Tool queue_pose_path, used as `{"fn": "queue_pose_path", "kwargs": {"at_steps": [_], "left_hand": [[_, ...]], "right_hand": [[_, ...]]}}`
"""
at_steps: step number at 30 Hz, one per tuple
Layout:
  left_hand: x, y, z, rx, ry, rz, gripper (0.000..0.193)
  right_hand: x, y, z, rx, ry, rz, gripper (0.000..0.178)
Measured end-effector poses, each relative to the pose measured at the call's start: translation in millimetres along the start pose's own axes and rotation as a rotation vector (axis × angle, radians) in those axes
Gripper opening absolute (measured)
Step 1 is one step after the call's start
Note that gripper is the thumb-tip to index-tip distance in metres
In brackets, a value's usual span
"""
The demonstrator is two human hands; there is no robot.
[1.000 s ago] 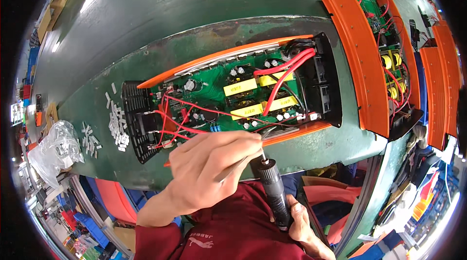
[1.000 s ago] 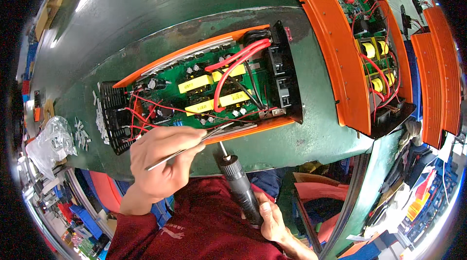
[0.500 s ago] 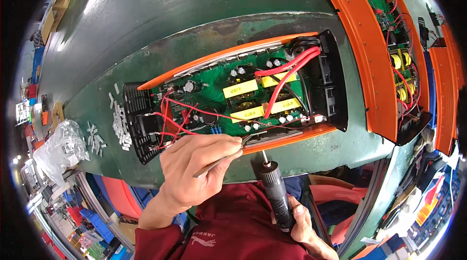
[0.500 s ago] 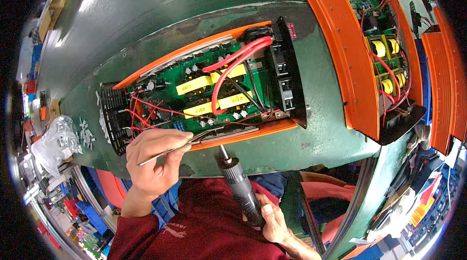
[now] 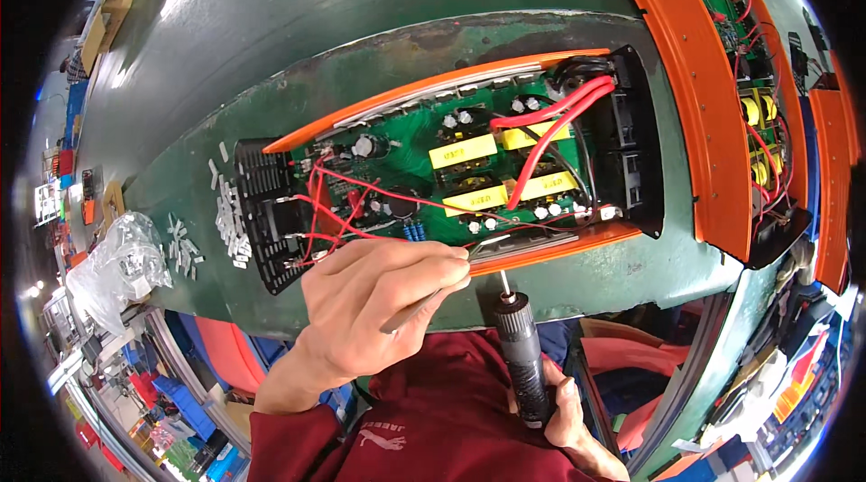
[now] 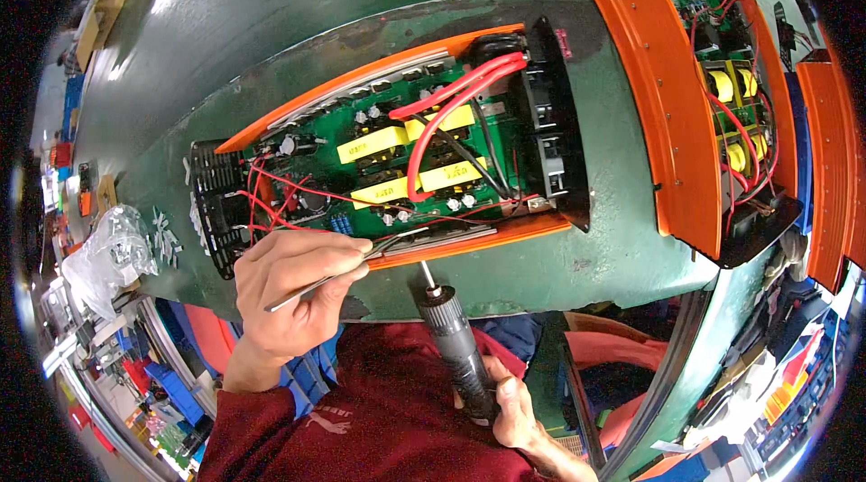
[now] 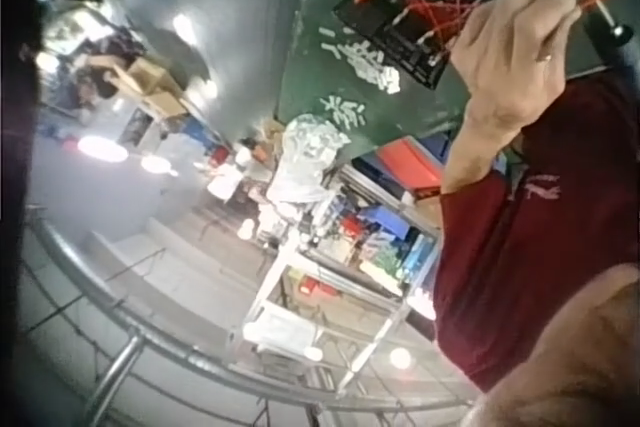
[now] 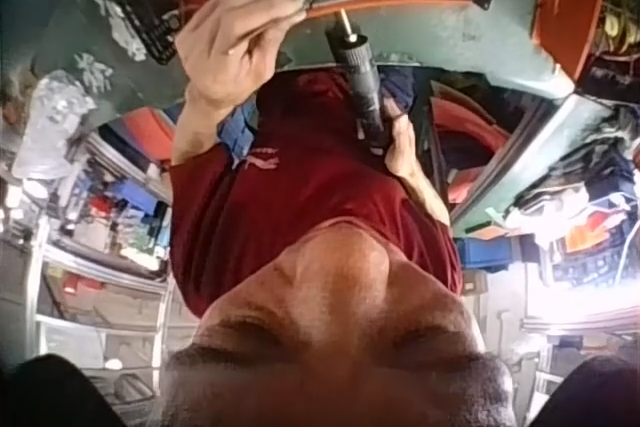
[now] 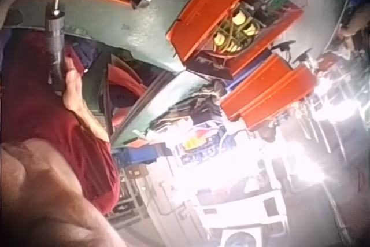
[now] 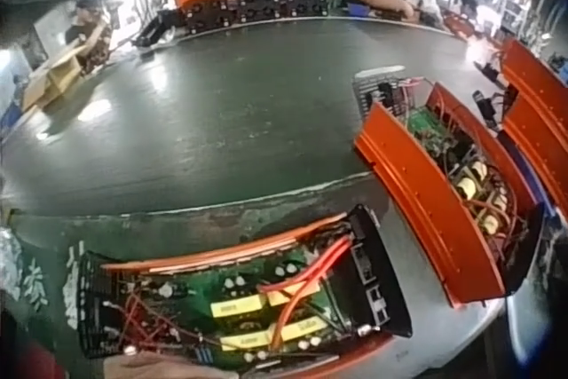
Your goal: Assembling internal components of an electronic device and securing them with screws using an electric screwdriver.
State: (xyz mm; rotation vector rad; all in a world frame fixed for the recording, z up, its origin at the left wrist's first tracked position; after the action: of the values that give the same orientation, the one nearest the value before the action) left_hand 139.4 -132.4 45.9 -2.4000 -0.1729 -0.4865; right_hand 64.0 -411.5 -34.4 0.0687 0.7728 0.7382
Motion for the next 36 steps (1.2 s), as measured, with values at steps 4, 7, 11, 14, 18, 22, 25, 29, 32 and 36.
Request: {"fn": "queue_pose_path", "kwargs": {"at_steps": [4, 7, 11, 14, 18, 22, 25, 29, 32, 36], "left_hand": [[2.3, 0.0, 0.9, -0.038, 0.008, 0.021, 0.023], [7.3, -11.5, -11.6, -0.152, -0.035, 0.042, 0.016], [8.4, -11.0, -7.7, -0.223, -0.035, 0.073, 0.025], [21.6, -1.8, 0.1, -0.428, 0.004, 0.145, 0.024], [24.9, 14.0, 2.6, -0.56, 0.019, 0.007, 0.017], [37.8, -20.8, -7.2, -0.7, 0.013, -0.225, 0.013], [43.5, -24.1, -4.4, 0.029, -0.024, 0.034, 0.013], [25.5, -19.2, 1.5, 0.178, -0.148, 0.368, 0.027], [27.7, -20.8, -2.0, 0.325, -0.052, 0.356, 0.025], [27.6, -14.6, 1.2, 0.48, 0.031, 0.354, 0.023]], "right_hand": [[0.7, -0.2, 7.4, 0.0, -0.007, 0.004, 0.082], [0.8, -1.7, 9.7, -0.062, -0.031, 0.005, 0.077], [0.3, 0.1, 9.8, -0.071, -0.054, -0.004, 0.067], [0.6, -2.9, 7.1, -0.062, -0.059, -0.011, 0.06], [1.8, -2.1, 8.6, -0.072, -0.031, 0.005, 0.052], [-1.4, -4.3, -1.5, -0.104, -0.028, -0.024, 0.048], [-1.1, -4.3, 0.8, -0.108, -0.001, -0.039, 0.054], [-0.3, -0.6, 4.8, -0.073, 0.069, -0.04, 0.061], [-1.6, -0.9, -0.5, -0.084, 0.064, -0.042, 0.063], [-0.3, -0.1, 0.1, -0.087, 0.046, -0.064, 0.061]]}}
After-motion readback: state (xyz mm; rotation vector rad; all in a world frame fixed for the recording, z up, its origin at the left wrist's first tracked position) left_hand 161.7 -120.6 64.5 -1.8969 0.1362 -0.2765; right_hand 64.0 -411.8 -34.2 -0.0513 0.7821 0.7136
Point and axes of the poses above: each hand's wrist, its own x-axis towards the middle knuckle, its own y-axis out of the palm, z = x × y, the point moved 4 cm from there along x, towards the middle knuckle, and after that the axes turned 9 degrees about -x, right-handed, at the moved point
